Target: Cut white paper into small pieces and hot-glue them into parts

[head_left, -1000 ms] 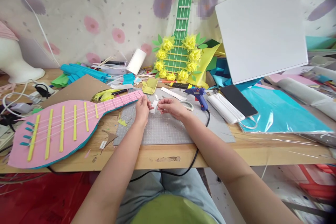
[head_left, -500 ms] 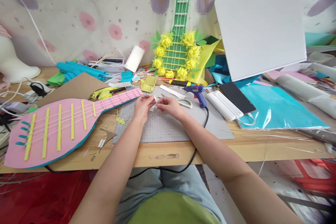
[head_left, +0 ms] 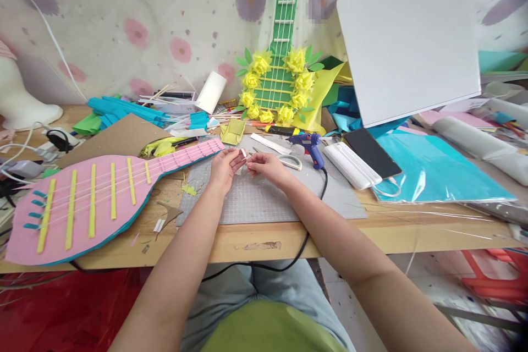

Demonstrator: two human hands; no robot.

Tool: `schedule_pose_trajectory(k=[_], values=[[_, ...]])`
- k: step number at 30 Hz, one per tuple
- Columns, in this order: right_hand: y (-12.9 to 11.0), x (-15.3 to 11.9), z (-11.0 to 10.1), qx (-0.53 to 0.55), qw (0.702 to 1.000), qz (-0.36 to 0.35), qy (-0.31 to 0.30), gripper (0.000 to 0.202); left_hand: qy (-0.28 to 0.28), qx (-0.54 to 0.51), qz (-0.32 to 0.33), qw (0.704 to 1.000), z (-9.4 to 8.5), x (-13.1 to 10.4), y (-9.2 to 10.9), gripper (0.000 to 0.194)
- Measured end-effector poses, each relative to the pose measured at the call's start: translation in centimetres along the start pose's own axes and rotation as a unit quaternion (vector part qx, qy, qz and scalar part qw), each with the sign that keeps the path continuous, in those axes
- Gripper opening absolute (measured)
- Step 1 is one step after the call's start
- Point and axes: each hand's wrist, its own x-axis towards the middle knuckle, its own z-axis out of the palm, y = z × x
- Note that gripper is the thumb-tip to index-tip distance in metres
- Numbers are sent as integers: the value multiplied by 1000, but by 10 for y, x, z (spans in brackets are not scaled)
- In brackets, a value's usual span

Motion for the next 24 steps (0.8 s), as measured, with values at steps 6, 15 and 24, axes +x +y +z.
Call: schedule_pose_trajectory(k=[6, 15, 24], values=[[1, 0, 0, 7, 1000, 10, -4, 20, 9, 28, 11, 999, 0, 0, -2, 26], [1, 0, -1, 8, 1000, 20, -20, 23, 16, 50, 6, 999, -3, 2, -5, 29], [1, 0, -2, 4, 999, 21, -34, 23, 15, 52, -23, 998, -2, 1, -3, 24]])
